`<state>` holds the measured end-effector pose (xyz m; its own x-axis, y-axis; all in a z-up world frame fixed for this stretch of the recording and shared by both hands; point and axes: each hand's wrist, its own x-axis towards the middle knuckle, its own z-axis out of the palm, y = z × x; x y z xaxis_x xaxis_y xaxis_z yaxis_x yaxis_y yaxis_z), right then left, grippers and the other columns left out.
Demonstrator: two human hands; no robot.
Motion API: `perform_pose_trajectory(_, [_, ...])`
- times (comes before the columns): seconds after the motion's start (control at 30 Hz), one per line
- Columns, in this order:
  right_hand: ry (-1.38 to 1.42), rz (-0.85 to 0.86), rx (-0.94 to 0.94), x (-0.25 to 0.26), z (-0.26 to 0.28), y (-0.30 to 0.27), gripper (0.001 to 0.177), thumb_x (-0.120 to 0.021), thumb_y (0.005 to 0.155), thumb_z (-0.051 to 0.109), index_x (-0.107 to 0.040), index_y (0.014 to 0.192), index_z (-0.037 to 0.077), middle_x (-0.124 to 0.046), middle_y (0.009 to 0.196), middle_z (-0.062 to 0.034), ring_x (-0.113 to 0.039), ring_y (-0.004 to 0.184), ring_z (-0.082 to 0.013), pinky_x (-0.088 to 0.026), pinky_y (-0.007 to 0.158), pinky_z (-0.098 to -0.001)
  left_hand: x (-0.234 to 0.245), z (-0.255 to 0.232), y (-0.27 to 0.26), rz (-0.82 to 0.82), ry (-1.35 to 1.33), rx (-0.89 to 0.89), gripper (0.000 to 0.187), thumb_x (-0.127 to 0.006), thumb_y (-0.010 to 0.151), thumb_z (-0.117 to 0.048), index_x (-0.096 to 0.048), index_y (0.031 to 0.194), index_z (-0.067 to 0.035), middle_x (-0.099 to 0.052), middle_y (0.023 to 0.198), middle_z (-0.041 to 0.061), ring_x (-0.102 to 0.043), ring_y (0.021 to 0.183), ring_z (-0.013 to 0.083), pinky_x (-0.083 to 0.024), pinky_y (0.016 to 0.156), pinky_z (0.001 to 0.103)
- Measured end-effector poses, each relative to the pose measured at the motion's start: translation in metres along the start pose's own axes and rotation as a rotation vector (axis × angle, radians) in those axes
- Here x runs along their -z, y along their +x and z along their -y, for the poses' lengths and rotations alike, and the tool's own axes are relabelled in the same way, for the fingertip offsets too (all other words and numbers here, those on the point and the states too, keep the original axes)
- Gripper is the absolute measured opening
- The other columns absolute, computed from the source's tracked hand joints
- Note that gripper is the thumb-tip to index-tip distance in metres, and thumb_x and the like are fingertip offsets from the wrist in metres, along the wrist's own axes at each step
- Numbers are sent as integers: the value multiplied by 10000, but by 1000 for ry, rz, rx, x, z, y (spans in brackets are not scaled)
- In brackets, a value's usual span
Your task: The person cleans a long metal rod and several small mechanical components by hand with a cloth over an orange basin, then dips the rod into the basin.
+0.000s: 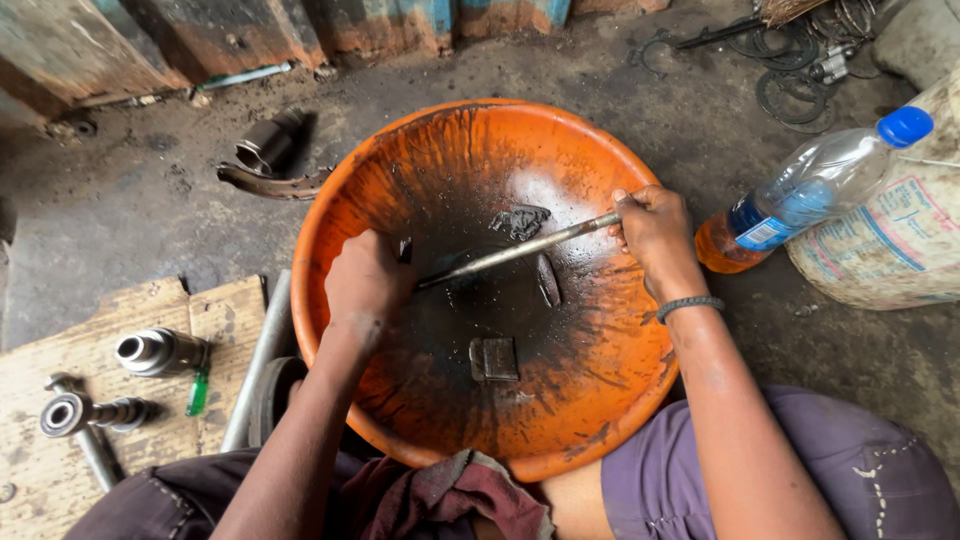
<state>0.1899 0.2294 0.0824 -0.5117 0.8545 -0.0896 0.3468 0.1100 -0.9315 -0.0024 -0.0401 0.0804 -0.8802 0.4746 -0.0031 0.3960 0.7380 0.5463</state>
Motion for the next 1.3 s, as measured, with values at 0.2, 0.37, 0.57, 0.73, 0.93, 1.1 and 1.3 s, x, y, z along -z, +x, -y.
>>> perform_pose_trajectory(0.2, [89,-16,-64,-4,15,-5,149,-634,1002,153,-687,956,22,-661,704,-42,-574,582,-83,-460,533,-246,-17,-3,-2,34,115,-52,222,-728,760,-175,-751,897,-1,-716,899,285,-713,846,481,-586,760,537])
perform_pose_trajectory(0.37, [123,-19,54,-16,15,-5,135,-627,1009,90,-615,1096,-12,-654,846,-77,-623,692,-120,-514,613,-266,-45,-33,-17,44,-165,-211,185,-766,737,-132,-757,860,5,-706,835,289,-721,787,455,-599,749,502])
perform_pose_trajectory(0.57, [652,100,-94,-10,-14,7,327,-577,949,-64,-472,1253,0,-614,1082,-150,-705,1011,-249,-610,902,-380,-25,6,-10,5,-14,-169,138,-756,777,-124,-758,832,2,-704,805,285,-712,776,460,-585,728,520])
perform_pose_trajectory(0.73, [1064,160,-77,-35,-54,35,275,-589,991,-78,-507,1250,-37,-660,1206,-235,-718,1176,-340,-554,1059,-429,-39,-1,-16,48,81,-141,149,-764,735,-117,-741,804,14,-696,819,286,-714,798,445,-591,751,496])
perform_pose_trajectory(0.93, [955,244,-362,-30,-55,27,98,-580,981,59,-515,1044,96,-694,1217,-141,-705,1168,-300,-545,1005,-563,-57,-28,-22,75,-223,-362,142,-694,780,-81,-776,894,-63,-711,874,246,-720,839,419,-585,790,476])
perform_pose_trajectory(1.1, [740,284,-393,-27,-5,-3,149,-564,939,53,-477,1049,103,-669,1126,-161,-697,1099,-363,-571,930,-625,-18,-2,-2,61,75,-97,163,-748,799,-203,-773,857,-53,-723,898,238,-709,862,438,-572,779,511])
perform_pose_trajectory(1.3, [563,124,-347,-51,0,-8,215,-624,942,0,-496,1092,87,-659,1085,-113,-702,1068,-281,-609,968,-523,-29,11,24,31,29,-162,184,-737,755,-173,-756,898,-58,-718,924,240,-701,885,443,-568,772,519])
